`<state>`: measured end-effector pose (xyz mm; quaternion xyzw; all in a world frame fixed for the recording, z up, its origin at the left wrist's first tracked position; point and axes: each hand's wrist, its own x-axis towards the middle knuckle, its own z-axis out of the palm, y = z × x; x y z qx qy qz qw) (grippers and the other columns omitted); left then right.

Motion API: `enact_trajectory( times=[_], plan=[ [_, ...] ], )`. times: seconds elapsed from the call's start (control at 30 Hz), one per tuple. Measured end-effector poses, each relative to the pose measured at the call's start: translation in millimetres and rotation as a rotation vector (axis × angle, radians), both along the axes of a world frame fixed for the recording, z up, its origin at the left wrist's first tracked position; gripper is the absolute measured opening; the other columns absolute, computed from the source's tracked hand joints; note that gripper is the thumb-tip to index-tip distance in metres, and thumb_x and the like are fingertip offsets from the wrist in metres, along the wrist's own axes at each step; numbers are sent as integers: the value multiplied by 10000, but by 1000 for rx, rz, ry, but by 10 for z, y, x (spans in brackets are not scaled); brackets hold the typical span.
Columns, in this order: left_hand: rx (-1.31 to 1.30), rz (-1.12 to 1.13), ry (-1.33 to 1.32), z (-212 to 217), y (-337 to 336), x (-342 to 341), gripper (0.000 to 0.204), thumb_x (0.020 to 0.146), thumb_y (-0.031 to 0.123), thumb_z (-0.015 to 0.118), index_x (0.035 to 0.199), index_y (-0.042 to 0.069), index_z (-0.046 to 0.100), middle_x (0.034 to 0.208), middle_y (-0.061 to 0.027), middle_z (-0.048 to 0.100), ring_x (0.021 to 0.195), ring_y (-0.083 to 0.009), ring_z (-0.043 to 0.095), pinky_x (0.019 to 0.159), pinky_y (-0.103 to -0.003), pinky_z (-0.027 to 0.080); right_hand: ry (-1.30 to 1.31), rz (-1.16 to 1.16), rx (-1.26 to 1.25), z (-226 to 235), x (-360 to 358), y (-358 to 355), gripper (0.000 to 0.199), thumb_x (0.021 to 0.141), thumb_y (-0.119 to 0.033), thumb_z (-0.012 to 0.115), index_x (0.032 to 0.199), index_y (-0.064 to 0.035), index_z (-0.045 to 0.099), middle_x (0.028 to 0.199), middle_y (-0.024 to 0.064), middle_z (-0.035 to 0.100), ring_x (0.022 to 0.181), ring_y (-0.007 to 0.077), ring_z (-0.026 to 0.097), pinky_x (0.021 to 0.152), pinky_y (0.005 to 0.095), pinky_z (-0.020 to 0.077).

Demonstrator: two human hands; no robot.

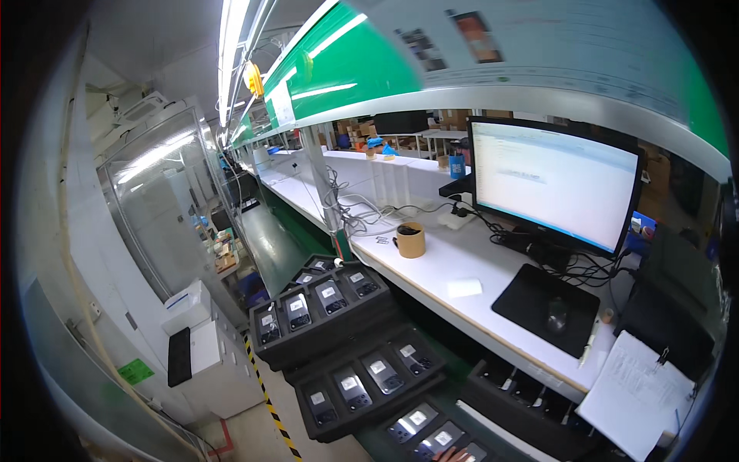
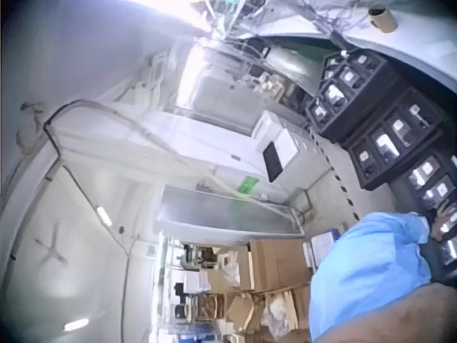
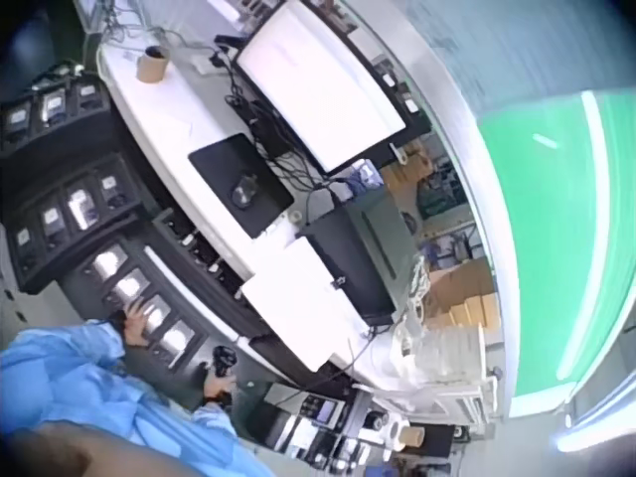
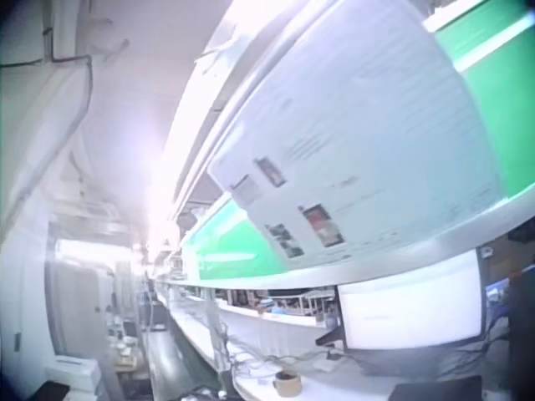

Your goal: The person moves trays of smartphones between a workstation and a conveyor belt, scanning the devices with a handheld scanner. They retrieve printed labels from a machine and apply them to the back of each phone.

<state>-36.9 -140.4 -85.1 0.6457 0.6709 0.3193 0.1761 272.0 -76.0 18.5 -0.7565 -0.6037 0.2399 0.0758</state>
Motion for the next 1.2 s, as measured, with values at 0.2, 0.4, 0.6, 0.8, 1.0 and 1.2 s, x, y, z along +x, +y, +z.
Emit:
enact_trajectory(
  times=[0.2, 0.4, 0.6, 0.8, 1.0, 1.2],
  plan=[
    [36, -171, 188, 83, 84, -57, 1107, 635, 482, 815, 1576, 83, 389, 1613, -224, 359, 1541, -461, 186, 1222, -689, 123, -25, -119, 118, 33, -546, -727, 508, 956, -463, 630, 1251, -53, 678, 1157, 264, 716, 1038, 423, 686, 911, 505, 533],
    [-143, -134, -128, 510, -38, -234, 1210, 594, 481, 856, 1591, 43, 328, 1674, -272, 216, 1555, -501, 144, 1203, -698, 146, -124, -531, 56, -86, 129, -2145, 544, 987, -518, 573, 1307, -84, 646, 1092, 235, 731, 1015, 400, 691, 842, 527, 540],
    [-274, -222, -91, 681, 37, -414, 1191, 652, 375, 859, 1618, 72, 230, 1683, -223, 213, 1584, -379, 151, 1220, -679, 49, 705, -1013, 641, -114, 74, -1788, 409, 858, -25, 695, 1256, -49, 607, 859, 60, 649, 740, 171, 614, 664, 322, 518],
    [-372, -250, -143, 858, 71, -506, 1080, 722, 291, 819, 1582, -2, 234, 1634, -264, 285, 1537, -418, 252, 1256, -621, 74, 1368, -1215, 730, 841, 870, -883, 501, 968, -188, 681, 1438, -140, 514, 1010, 41, 691, 777, 167, 654, 671, 309, 531],
    [-358, -148, -229, 943, 27, -483, 974, 703, 254, 833, 1522, -27, 387, 1498, -277, 487, 1392, -428, 474, 1180, -465, 369, 1943, -1163, 926, 1154, 1640, -24, 192, 998, -315, 693, 1115, -173, 640, 940, -28, 655, 833, 140, 606, 738, 305, 507],
    [-336, -3, -281, 1027, -91, -364, 877, 719, 261, 841, 1468, -34, 492, 1425, -270, 573, 1343, -409, 541, 1153, -442, 422, 1210, -1258, 972, 1410, 1964, 298, 288, 1028, -319, 630, 841, -101, 649, 661, -19, 573, 507, 70, 483, 463, 227, 374]
  ],
)
